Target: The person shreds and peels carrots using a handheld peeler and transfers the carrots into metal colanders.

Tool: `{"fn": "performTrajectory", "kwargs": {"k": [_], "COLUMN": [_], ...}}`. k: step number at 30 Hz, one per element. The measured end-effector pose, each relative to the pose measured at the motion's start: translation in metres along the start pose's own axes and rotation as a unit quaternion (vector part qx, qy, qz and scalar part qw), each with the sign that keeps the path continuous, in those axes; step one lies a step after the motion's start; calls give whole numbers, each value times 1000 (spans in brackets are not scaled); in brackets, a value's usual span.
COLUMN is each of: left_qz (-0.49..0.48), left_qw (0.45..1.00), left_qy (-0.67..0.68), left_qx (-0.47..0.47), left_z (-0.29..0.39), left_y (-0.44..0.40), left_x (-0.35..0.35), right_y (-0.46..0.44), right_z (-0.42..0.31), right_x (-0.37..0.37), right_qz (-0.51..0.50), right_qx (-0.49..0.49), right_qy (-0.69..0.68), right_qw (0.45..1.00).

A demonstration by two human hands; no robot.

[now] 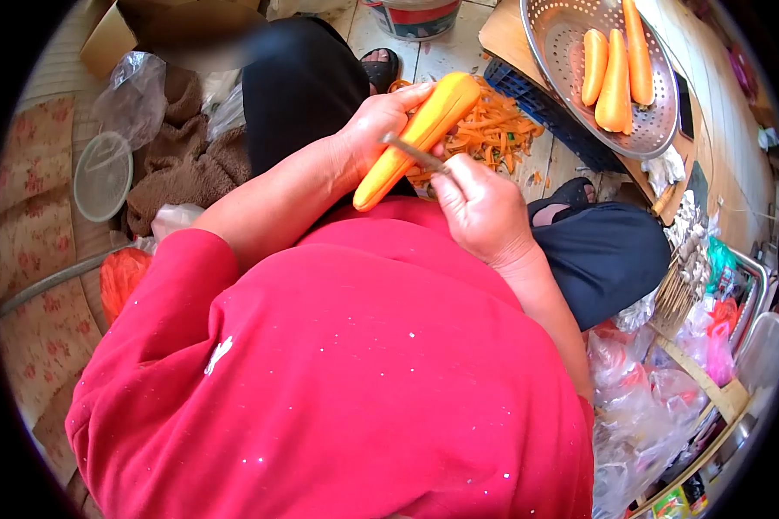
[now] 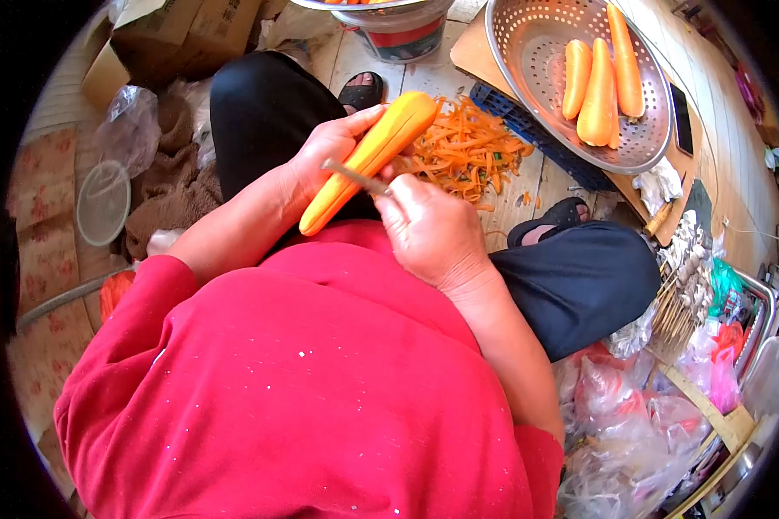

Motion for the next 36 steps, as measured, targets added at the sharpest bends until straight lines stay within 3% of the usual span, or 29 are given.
{"fn": "performTrajectory", "kwargs": {"k": [6,8,11,12,14,16,19,24,28,30,32,33,36], "left_qz": [-6,7,-50,-2,2,-1,-2,21,-14,19,-28,-37,-38], "left_qw": [998,998,995,999,1000,1000,998,989,989,987,984,992,990], "left_qy": [57,61,67,25,-5,17,52,145,149,161,160,93,121], "left_qx": [14,10,49,20,6,19,30,24,16,-3,77,78,69], "left_z": [-5,-8,-10,-5,-4,-2,0,0,-3,-6,-10,-11,-10], "left_y": [-6,-6,11,23,27,23,14,6,2,5,20,22,17], "left_x": [6,7,-2,-11,-7,-2,-1,-4,-5,-11,-21,-20,-17], "right_y": [-6,-10,-20,-18,-14,-20,-19,-2,-3,-7,-15,-19,-27], "right_z": [4,16,69,90,119,101,61,-2,-3,8,31,44,58], "right_x": [-6,-6,14,24,40,41,19,-3,-1,0,11,17,16], "right_qz": [-12,7,85,66,77,83,74,-31,-28,27,68,82,96], "right_qx": [28,-23,-160,-218,-324,-274,-161,9,22,-27,-85,-91,-108], "right_qy": [72,93,140,182,157,156,33,-58,2,20,78,87,106], "right_qw": [997,995,973,957,930,946,984,998,999,999,991,989,984]}}
Point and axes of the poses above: each hand's wrist, its own y-axis away from the middle knuckle, its own x-axis out of the back of the hand, z = x × y, the point moved 4 cm from there along -y, towards the middle knuckle, and after that the axes turned 1 degree about -z, right-handed, at the moved point
